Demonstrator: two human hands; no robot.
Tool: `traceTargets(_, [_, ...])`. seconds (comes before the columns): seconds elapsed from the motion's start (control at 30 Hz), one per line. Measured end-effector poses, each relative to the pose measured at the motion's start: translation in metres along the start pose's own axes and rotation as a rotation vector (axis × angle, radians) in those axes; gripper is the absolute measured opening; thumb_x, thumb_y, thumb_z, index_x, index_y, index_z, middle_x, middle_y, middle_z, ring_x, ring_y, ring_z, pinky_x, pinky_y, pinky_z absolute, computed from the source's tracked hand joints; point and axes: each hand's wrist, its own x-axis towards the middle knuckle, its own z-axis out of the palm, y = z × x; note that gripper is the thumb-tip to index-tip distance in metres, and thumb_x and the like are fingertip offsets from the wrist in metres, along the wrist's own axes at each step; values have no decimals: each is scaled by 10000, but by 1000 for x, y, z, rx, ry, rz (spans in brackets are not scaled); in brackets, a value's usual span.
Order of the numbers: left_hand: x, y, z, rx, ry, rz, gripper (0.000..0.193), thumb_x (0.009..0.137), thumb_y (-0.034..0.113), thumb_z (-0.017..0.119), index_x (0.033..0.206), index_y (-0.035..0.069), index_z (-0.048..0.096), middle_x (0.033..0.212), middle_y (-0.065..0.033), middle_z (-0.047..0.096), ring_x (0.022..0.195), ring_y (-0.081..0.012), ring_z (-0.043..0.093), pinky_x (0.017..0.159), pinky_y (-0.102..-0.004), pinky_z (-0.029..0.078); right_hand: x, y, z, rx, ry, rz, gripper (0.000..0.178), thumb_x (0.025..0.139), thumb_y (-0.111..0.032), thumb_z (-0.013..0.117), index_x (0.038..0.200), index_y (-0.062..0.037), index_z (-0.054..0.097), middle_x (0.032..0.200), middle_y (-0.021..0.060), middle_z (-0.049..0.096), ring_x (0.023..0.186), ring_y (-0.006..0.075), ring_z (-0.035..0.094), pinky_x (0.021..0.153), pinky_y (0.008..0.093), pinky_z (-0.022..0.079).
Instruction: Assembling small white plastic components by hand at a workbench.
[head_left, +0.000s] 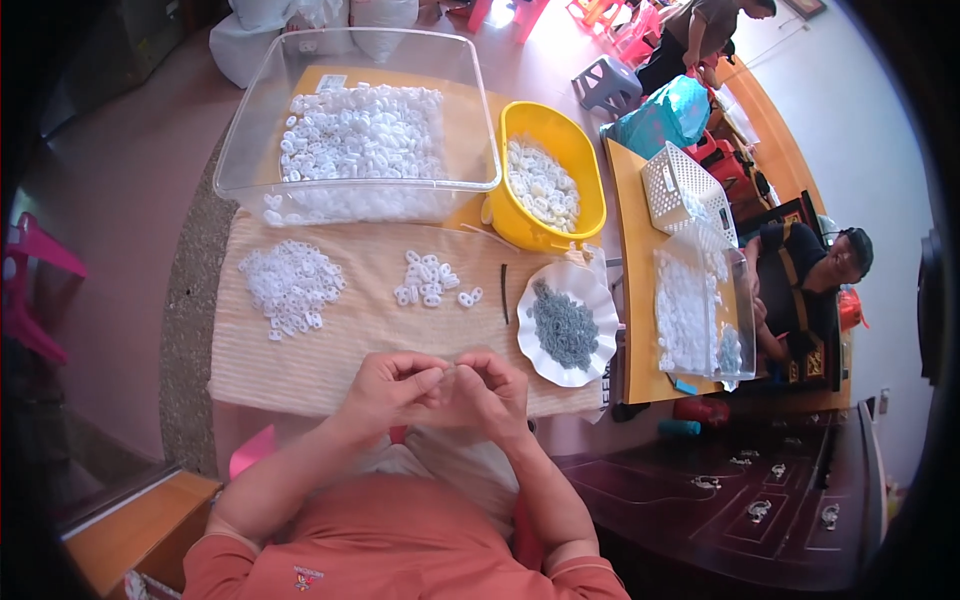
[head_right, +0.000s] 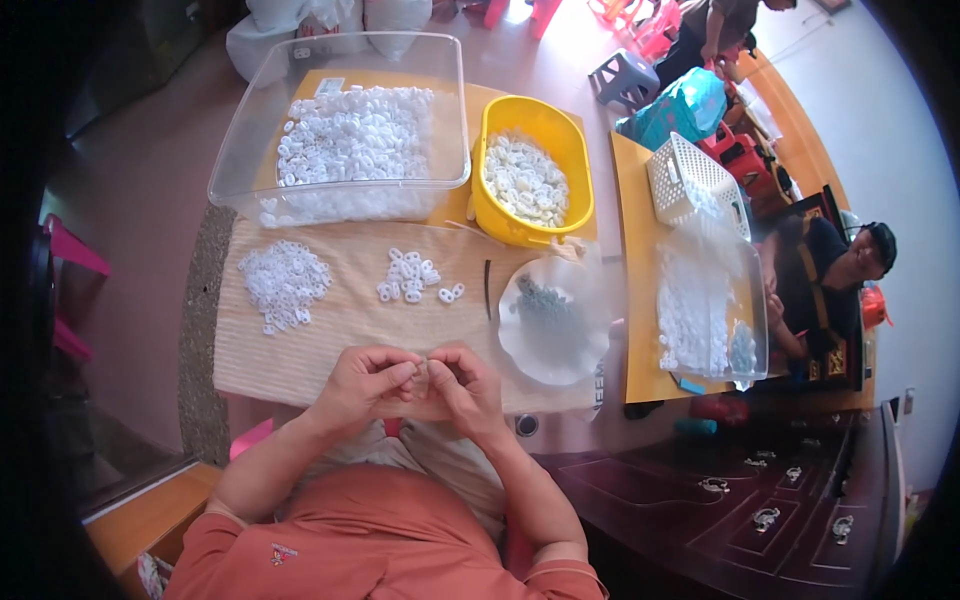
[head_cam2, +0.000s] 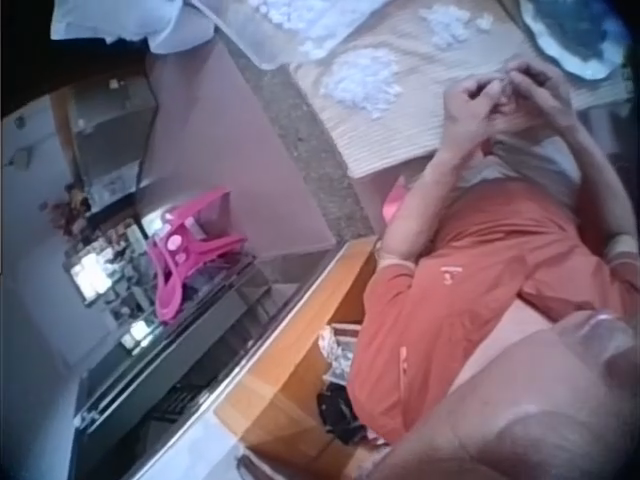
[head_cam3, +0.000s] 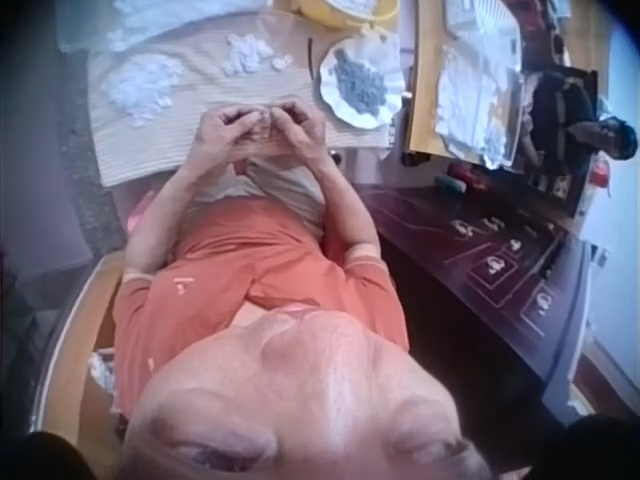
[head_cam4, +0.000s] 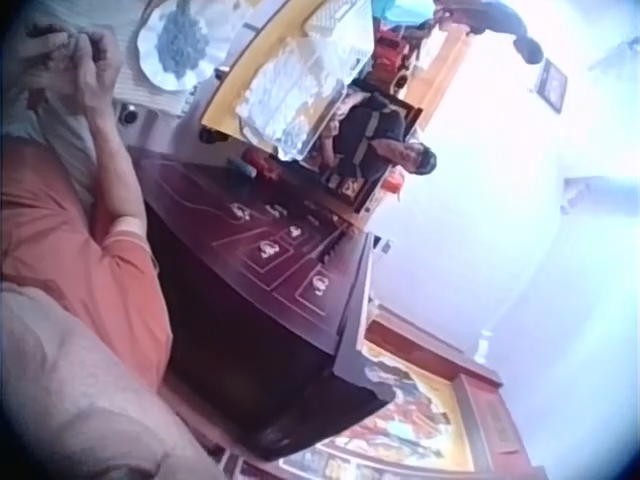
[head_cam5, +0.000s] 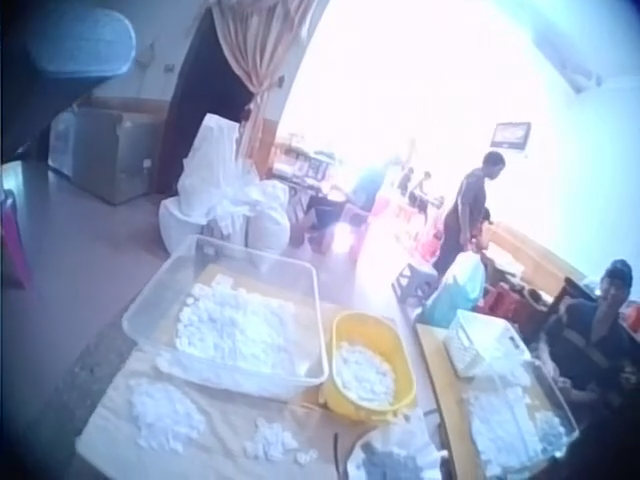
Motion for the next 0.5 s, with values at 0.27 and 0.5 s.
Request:
traceTargets(0.27, [-1, 4, -1, -52, 81, -100, 288, 909, 42, 583, 1171, -77, 565, 999, -99, 641, 886, -144, 647, 801, -248, 550, 5, 7, 0, 124, 6, 82, 110, 935, -43, 557, 1020, 20, 584, 795, 33, 612, 637, 92, 580, 607, 232, 498])
traceTargets(0.5, [6, 8, -1, -144, 51, -57, 228, 896, -6, 581, 1116, -62, 575, 975, -107, 643, 862, -154, 655, 787, -260, 565, 7, 5, 0, -48, 104, 146, 103, 937, -56, 554, 1006, 14, 587, 765, 48, 604, 617, 105, 577, 573, 235, 495])
